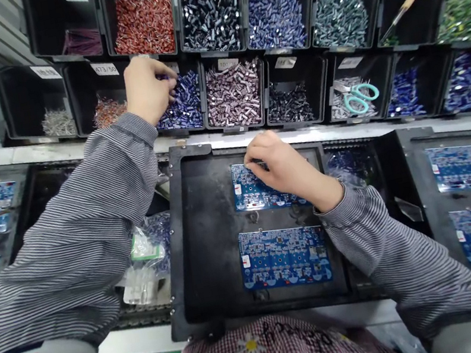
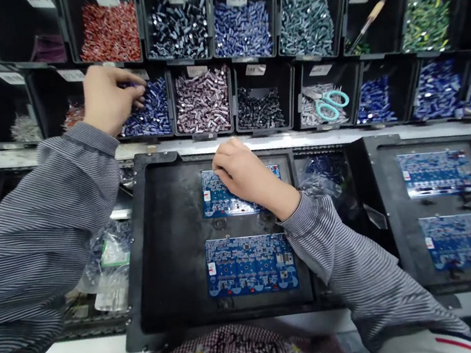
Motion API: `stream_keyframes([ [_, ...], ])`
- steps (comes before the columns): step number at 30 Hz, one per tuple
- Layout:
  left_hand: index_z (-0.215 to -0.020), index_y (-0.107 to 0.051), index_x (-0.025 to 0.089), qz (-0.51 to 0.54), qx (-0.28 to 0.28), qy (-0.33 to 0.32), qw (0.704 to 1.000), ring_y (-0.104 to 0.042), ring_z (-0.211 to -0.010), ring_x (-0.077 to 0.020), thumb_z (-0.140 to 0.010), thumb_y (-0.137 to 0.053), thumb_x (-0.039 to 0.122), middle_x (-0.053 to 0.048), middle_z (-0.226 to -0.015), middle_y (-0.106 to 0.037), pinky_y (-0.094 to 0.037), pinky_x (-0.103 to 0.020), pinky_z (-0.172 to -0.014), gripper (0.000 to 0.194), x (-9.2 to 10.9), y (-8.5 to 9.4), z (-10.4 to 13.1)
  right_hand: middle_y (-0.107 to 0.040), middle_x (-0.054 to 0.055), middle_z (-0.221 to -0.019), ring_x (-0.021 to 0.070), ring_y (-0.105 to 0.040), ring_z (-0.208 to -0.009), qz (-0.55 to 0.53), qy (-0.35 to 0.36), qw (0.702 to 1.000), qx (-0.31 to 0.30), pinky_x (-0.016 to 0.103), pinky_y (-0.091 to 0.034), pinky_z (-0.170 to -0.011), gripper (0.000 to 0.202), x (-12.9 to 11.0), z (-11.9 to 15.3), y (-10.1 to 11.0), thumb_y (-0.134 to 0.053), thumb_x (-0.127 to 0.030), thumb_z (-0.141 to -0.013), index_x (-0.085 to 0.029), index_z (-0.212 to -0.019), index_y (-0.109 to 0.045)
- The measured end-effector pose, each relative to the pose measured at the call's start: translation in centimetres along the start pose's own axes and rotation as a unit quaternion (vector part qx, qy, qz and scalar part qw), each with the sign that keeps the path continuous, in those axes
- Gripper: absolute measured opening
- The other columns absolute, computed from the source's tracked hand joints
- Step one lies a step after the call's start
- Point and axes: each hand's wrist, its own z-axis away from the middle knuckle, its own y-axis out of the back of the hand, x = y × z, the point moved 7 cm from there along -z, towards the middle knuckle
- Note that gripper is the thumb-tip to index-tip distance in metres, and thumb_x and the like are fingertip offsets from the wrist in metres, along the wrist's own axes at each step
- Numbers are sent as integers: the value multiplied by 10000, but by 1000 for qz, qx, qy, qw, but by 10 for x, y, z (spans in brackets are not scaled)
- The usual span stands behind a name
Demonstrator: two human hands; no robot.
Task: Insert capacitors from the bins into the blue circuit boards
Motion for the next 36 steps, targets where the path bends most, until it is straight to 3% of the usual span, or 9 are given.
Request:
stream_keyframes([
  [7, -857, -543, 178, 315, -35, 114, 942, -513, -950, -106, -860, -542, 97, -15, -858, -571, -435, -289, -864, 81, 4, 0, -4, -617, 57, -835, 231, -510, -912, 92, 3, 996, -10, 418, -435, -802, 272, -18, 10, 14, -417, -143, -903, -224, -837, -668],
  [12, -711, -513, 167, 389, -71, 131, 909, -548, -818, -73, -885, -517, 17, 6, -807, -529, -441, -209, -693, 230, 19, -4, 16, -636, 61, -772, 214, -591, -722, 112, -111, 987, -28, 366, -475, -607, 184, -37, 74, 36, -485, -191, -873, -203, -909, -665],
  [15, -692, -570, 156, 418, -146, 131, 887, -512, -681, -46, -908, -542, 81, -2, -727, -526, -399, -145, -562, 230, 30, -29, 60, -670, 64, -797, 197, -627, -684, 90, -162, 981, -54, 344, -489, -589, 214, -43, 112, 23, -471, -111, -852, -188, -897, -666],
  [17, -695, -615, 126, 395, -190, 133, 889, -479, -597, -37, -913, -536, 109, -11, -678, -523, -347, -135, -484, 232, 31, -50, 103, -700, 49, -870, 186, -655, -772, 50, -183, 982, -6, 330, -509, -670, 227, -43, 127, 20, -469, -101, -863, -201, -918, -665],
  [19, -693, -656, 125, 312, -264, 156, 899, -469, -556, -53, -844, -629, 129, -14, -650, -537, -327, -159, -456, 154, 22, -75, 151, -713, 33, -935, 182, -656, -844, 43, -201, 977, 59, 334, -495, -743, 194, -40, 138, 25, -494, -144, -880, -216, -954, -658],
  [24, -828, -727, 115, 247, -424, 254, 833, -554, -633, -91, -733, -737, 162, -59, -753, -646, -441, -201, -580, 107, -9, -116, 255, -717, 22, -931, 197, -635, -822, 148, -241, 951, 125, 424, -376, -840, 154, -40, 168, 40, -502, -179, -900, -229, -951, -638],
  [27, -851, -712, 92, 236, -447, 256, 824, -542, -594, -77, -777, -702, 198, -75, -783, -658, -413, -185, -535, 129, -19, -120, 284, -704, 19, -956, 226, -609, -959, 98, -195, 965, 142, 462, -362, -900, 145, -61, 176, 33, -542, -174, -880, -254, -953, -638],
  [31, -810, -683, 102, 220, -468, 209, 830, -440, -501, -39, -845, -642, 265, -23, -694, -597, -319, -161, -458, 172, -21, -121, 307, -674, 37, -890, 199, -590, -912, -45, -114, 982, 145, 401, -481, -825, 158, -100, 175, 9, -589, -175, -850, -246, -978, -651],
  [36, -785, -700, 125, 220, -462, 191, 838, -453, -521, -49, -825, -661, 249, 2, -628, -562, -338, -164, -483, 136, -24, -119, 319, -661, 36, -860, 188, -593, -874, -90, -110, 977, 161, 389, -516, -800, 169, -120, 178, -1, -576, -159, -847, -248, -964, -659],
])
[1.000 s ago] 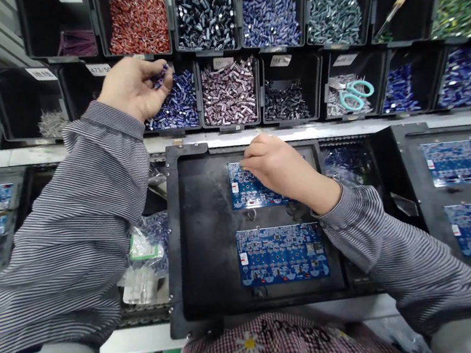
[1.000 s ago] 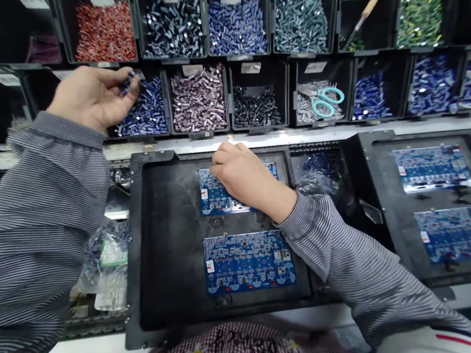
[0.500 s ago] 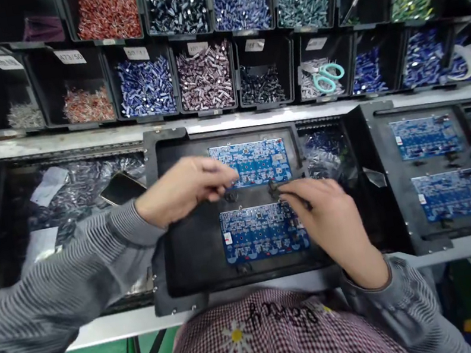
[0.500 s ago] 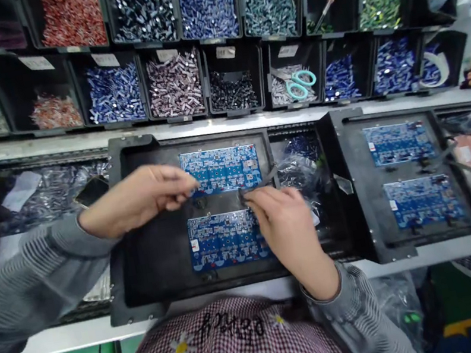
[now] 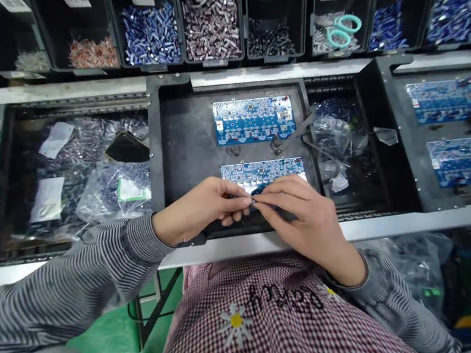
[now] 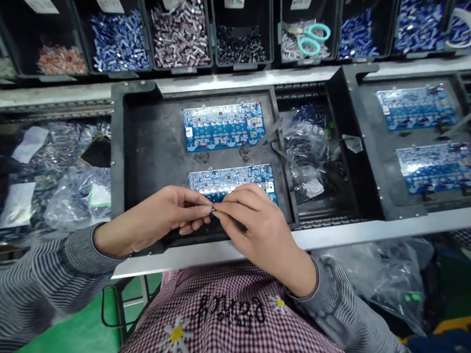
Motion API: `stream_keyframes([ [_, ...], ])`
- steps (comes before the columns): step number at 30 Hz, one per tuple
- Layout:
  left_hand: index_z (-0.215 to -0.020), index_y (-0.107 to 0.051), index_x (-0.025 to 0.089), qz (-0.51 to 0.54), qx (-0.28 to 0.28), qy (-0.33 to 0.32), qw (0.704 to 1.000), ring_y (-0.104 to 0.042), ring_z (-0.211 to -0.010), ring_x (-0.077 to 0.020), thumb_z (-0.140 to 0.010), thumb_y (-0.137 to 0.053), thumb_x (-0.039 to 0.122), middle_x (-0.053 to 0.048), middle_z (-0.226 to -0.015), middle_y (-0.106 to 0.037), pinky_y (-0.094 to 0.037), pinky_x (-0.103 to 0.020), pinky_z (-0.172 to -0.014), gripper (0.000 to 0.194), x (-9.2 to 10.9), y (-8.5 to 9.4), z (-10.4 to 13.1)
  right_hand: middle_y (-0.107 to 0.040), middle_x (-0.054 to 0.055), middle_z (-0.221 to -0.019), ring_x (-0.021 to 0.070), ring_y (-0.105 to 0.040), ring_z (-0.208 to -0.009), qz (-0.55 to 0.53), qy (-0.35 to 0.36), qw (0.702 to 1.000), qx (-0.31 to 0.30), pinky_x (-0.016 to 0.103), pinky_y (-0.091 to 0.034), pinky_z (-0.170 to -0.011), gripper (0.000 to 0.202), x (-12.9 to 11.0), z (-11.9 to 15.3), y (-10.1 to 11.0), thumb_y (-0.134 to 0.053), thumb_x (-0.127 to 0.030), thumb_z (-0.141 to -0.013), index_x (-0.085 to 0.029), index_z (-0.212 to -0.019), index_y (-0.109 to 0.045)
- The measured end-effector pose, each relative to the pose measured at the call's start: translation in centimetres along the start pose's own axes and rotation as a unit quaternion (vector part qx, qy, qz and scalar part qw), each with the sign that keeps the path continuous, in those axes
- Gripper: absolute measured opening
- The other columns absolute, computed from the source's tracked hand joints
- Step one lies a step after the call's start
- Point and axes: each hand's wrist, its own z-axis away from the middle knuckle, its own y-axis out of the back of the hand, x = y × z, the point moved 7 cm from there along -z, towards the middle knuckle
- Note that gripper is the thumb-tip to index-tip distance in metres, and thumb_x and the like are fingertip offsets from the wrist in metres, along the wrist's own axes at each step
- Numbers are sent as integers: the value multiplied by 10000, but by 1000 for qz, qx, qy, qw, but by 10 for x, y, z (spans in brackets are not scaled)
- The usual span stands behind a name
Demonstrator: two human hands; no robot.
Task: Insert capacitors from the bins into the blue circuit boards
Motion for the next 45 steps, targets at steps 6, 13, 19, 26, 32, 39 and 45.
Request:
stream_keyframes([
  [6, -940, -725, 132, -28, 64, -30, 997, -612, -718, -99, -801, -624, 113, -58, -839, -696, -479, -206, -702, 174, 6, 19, 3, -662, 49, -858, 192, -582, -892, 1, -29, 999, -35, 392, -502, -842, 142, 6, 3, -11, -549, -135, -840, -216, -895, -652],
  [13, -840, -710, 106, -33, 79, -26, 996, -582, -582, -79, -752, -722, 211, -22, -678, -663, -488, -193, -611, 137, 6, 27, 4, -667, 51, -879, 188, -575, -898, 5, 2, 999, -46, 393, -501, -849, 160, 7, 1, -20, -540, -123, -855, -206, -935, -651],
  [19, -860, -709, 91, -57, 79, -36, 995, -575, -597, -75, -785, -664, 156, -27, -696, -660, -475, -180, -608, 109, 4, 24, 8, -666, 70, -892, 194, -558, -929, 20, 27, 998, -59, 388, -496, -863, 175, 10, 3, -25, -525, -100, -863, -176, -955, -652],
  [26, -924, -697, 72, -82, 73, -37, 993, -550, -572, -72, -804, -640, 158, -33, -702, -644, -462, -173, -562, 158, 0, 19, 9, -682, 59, -928, 181, -570, -931, 3, 49, 997, -53, 387, -512, -847, 217, 6, 4, -22, -504, -100, -881, -199, -995, -660],
  [32, -965, -701, 85, -28, 28, -44, 998, -619, -704, -92, -813, -603, 96, -51, -794, -680, -507, -185, -666, 182, 7, 3, 2, -678, 37, -867, 160, -599, -869, -6, -5, 1000, -13, 348, -514, -828, 147, 6, 5, -2, -600, -117, -817, -197, -925, -661],
  [39, -861, -720, 98, -13, 41, -23, 999, -669, -746, -135, -778, -671, 123, -65, -778, -705, -545, -226, -700, 100, 5, 8, -5, -670, 37, -838, 165, -593, -836, 38, -44, 997, -41, 342, -504, -803, 135, 25, 12, 5, -550, -112, -828, -190, -896, -637],
  [45, -737, -733, 129, -72, 45, -44, 995, -528, -564, -64, -742, -740, 271, -14, -634, -623, -441, -154, -539, 142, 6, 5, -6, -665, 46, -846, 175, -591, -841, 39, -43, 997, -57, 338, -501, -783, 142, 25, 11, 3, -524, -121, -852, -190, -932, -619],
])
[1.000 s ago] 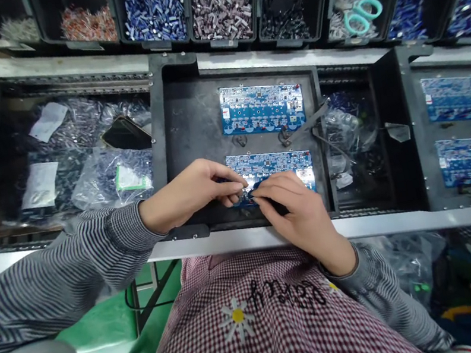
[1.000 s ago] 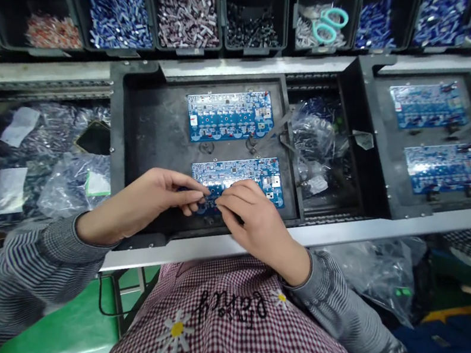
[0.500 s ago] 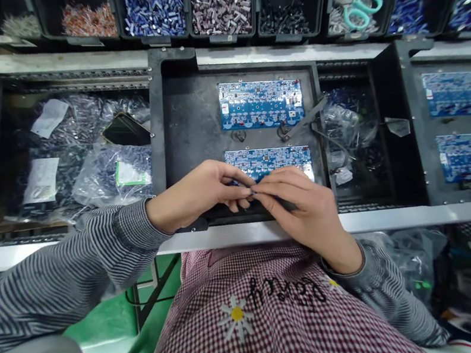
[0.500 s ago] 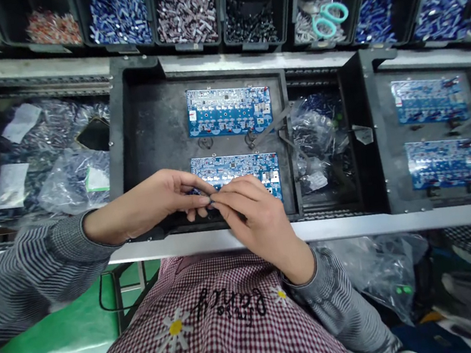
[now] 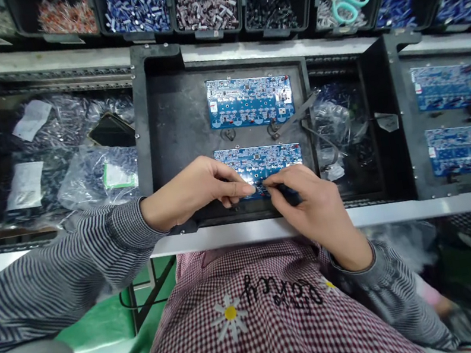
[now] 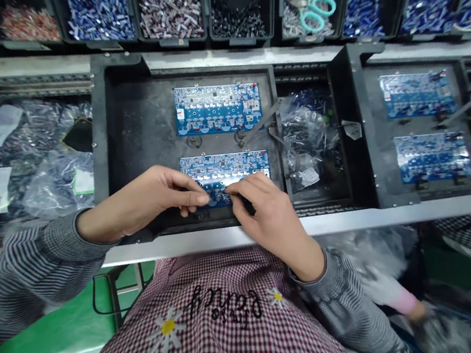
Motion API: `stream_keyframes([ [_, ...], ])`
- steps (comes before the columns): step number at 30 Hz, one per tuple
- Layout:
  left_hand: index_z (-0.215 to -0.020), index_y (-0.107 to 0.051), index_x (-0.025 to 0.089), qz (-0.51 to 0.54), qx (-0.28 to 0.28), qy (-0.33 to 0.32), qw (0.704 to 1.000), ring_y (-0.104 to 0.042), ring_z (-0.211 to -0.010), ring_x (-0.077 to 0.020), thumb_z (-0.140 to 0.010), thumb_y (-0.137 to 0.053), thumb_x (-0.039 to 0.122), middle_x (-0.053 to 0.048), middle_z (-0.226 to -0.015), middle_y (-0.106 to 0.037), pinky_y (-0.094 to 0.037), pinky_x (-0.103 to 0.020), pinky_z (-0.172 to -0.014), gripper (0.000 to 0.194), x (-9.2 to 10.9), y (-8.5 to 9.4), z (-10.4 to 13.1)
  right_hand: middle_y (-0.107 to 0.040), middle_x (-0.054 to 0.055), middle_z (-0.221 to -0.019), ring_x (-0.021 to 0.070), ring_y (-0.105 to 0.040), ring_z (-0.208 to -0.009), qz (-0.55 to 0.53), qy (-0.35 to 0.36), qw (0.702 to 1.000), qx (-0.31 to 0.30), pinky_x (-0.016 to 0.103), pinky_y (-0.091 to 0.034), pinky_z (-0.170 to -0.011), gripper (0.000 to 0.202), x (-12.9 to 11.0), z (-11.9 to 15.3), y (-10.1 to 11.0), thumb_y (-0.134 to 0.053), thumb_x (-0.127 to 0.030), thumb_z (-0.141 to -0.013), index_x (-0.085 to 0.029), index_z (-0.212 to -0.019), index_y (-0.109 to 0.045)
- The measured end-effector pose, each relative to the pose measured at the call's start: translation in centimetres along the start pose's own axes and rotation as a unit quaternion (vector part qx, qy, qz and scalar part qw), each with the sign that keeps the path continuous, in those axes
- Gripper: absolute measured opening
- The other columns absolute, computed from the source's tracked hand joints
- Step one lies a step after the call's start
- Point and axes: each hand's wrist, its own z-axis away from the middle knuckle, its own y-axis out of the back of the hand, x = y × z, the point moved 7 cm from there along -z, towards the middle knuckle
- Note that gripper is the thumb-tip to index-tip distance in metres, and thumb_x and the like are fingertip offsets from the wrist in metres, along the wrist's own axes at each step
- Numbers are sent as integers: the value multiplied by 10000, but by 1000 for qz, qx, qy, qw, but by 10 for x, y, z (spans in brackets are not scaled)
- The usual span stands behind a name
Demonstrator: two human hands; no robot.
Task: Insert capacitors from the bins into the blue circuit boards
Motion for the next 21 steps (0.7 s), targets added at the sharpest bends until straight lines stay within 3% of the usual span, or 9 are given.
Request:
stream_keyframes([
  [4, -709, -732, 127, -18, -8, -8, 1000, -412, -520, -52, -753, -725, 295, 11, -557, -527, -322, -156, -473, 174, 3, -4, -1, -664, 50, -844, 182, -591, -838, 13, 9, 1000, -3, 353, -504, -774, 147, 0, -1, 1, -505, -127, -868, -193, -938, -616],
  [10, -713, -724, 131, -21, 2, 11, 1000, -379, -529, -57, -772, -696, 309, 23, -564, -481, -266, -175, -480, 190, 4, -5, -3, -676, 51, -857, 175, -605, -860, -7, 30, 1000, -6, 356, -508, -808, 167, -1, -1, 2, -482, -132, -894, -199, -927, -631],
  [21, -856, -723, 102, -44, -21, 9, 999, -485, -568, -76, -794, -653, 211, -31, -695, -607, -393, -183, -524, 144, 8, -15, -9, -708, 29, -885, 159, -622, -873, -48, 21, 998, 20, 355, -534, -797, 212, 8, 7, 3, -515, -124, -883, -229, -954, -686],
])
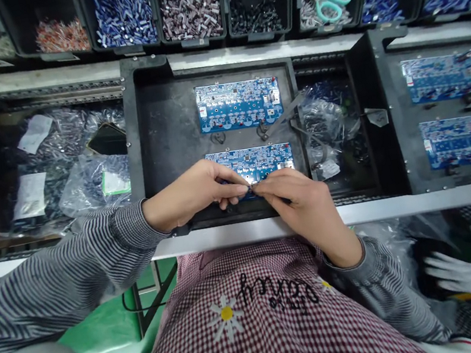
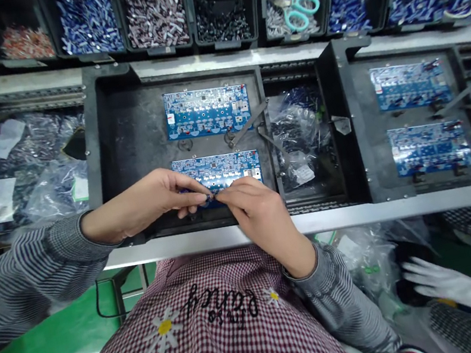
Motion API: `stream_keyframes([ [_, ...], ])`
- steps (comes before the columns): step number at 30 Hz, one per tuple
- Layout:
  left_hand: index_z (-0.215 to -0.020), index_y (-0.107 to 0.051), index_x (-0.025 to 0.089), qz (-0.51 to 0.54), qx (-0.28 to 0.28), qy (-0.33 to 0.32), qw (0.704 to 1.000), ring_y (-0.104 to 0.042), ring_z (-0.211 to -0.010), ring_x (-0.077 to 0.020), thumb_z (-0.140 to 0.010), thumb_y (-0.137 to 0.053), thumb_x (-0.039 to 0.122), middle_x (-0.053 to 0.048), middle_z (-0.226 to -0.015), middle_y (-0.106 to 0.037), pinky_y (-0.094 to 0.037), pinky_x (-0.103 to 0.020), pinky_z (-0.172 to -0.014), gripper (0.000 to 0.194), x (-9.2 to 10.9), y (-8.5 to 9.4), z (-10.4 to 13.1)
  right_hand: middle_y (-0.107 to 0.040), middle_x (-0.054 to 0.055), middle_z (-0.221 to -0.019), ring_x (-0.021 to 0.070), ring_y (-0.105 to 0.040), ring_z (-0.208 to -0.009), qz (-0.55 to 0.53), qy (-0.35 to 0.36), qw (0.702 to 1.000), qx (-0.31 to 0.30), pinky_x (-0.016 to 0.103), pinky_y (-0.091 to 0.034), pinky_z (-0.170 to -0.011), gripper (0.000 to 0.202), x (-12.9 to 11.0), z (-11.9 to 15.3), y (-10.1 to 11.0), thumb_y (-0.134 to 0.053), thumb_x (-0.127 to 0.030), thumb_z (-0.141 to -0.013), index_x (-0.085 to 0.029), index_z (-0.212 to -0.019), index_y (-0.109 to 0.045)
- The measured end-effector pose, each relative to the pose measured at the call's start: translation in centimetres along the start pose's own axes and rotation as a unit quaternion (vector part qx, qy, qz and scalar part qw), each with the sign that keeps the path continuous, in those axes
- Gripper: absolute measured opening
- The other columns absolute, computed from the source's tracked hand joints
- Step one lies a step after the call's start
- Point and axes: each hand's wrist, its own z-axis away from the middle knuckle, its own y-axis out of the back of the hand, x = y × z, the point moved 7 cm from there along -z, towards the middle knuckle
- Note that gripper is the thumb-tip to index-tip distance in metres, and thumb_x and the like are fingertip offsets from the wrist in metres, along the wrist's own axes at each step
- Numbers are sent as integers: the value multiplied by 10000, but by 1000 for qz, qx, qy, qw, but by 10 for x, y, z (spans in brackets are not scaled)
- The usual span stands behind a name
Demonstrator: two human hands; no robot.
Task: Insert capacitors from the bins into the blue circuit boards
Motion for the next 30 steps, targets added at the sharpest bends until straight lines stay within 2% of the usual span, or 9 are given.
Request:
stream_keyframes([
  [6, -789, -685, 88, -9, -32, -2, 999, -498, -567, -81, -846, -581, 215, -26, -663, -588, -394, -194, -532, 174, 10, -16, -6, -681, 23, -897, 171, -610, -883, -1, -4, 999, 47, 370, -522, -825, 214, -9, 1, 21, -595, -155, -837, -267, -998, -682],
  [9, -895, -691, 108, -106, 20, -22, 994, -500, -565, -96, -856, -561, 242, -18, -668, -593, -380, -211, -535, 190, 19, -13, -13, -679, 31, -851, 176, -608, -849, 33, -26, 998, 51, 362, -515, -808, 146, -2, 5, 30, -603, -158, -820, -227, -923, -679],
  [12, -882, -703, 136, -237, 81, -64, 966, -530, -643, -118, -780, -667, 257, -17, -718, -622, -380, -224, -589, 163, 27, -7, -19, -663, 47, -813, 186, -588, -819, 86, -48, 995, 27, 362, -502, -774, 98, 10, 7, 30, -570, -169, -829, -197, -850, -661],
  [16, -835, -694, 137, -317, 92, -103, 938, -556, -747, -144, -736, -684, 161, -31, -812, -648, -392, -237, -666, 102, 31, -9, -23, -648, 50, -804, 193, -572, -821, 106, -50, 993, 9, 358, -490, -770, 105, 16, 6, 26, -540, -168, -838, -197, -824, -640],
  [20, -948, -662, 106, -142, 78, -49, 986, -549, -644, -108, -863, -493, 130, -51, -806, -628, -397, -213, -552, 190, 23, 1, -24, -636, 50, -800, 191, -563, -816, 107, -45, 993, -3, 352, -485, -768, 97, 14, 4, 24, -536, -164, -841, -195, -826, -627],
  [23, -1012, -597, 102, -10, 51, -15, 999, -549, -570, -87, -887, -460, 116, -45, -772, -627, -378, -192, -473, 186, 16, 7, -21, -628, 46, -803, 190, -560, -819, 105, -42, 993, -16, 356, -484, -774, 105, 13, 2, 24, -524, -158, -846, -203, -834, -619],
  [26, -900, -582, 113, 35, 30, -17, 999, -548, -541, -76, -892, -532, 191, -49, -739, -649, -389, -179, -471, 94, 15, 11, -19, -623, 53, -802, 189, -558, -822, 99, -36, 994, -24, 356, -485, -775, 100, 11, 0, 24, -525, -146, -844, -190, -837, -614],
  [28, -789, -597, 99, 38, 22, -10, 999, -522, -519, -60, -864, -595, 214, -58, -724, -653, -385, -170, -469, 138, 14, 12, -18, -621, 55, -803, 188, -557, -823, 95, -35, 994, -32, 357, -489, -776, 95, 10, -2, 24, -528, -140, -843, -184, -843, -613],
  [30, -794, -623, 91, 39, 26, 13, 999, -504, -509, -59, -811, -662, 202, -50, -693, -644, -356, -164, -446, 118, 12, 14, -18, -621, 55, -807, 188, -559, -828, 91, -39, 994, -39, 360, -494, -777, 96, 10, -4, 23, -531, -139, -844, -183, -851, -616],
])
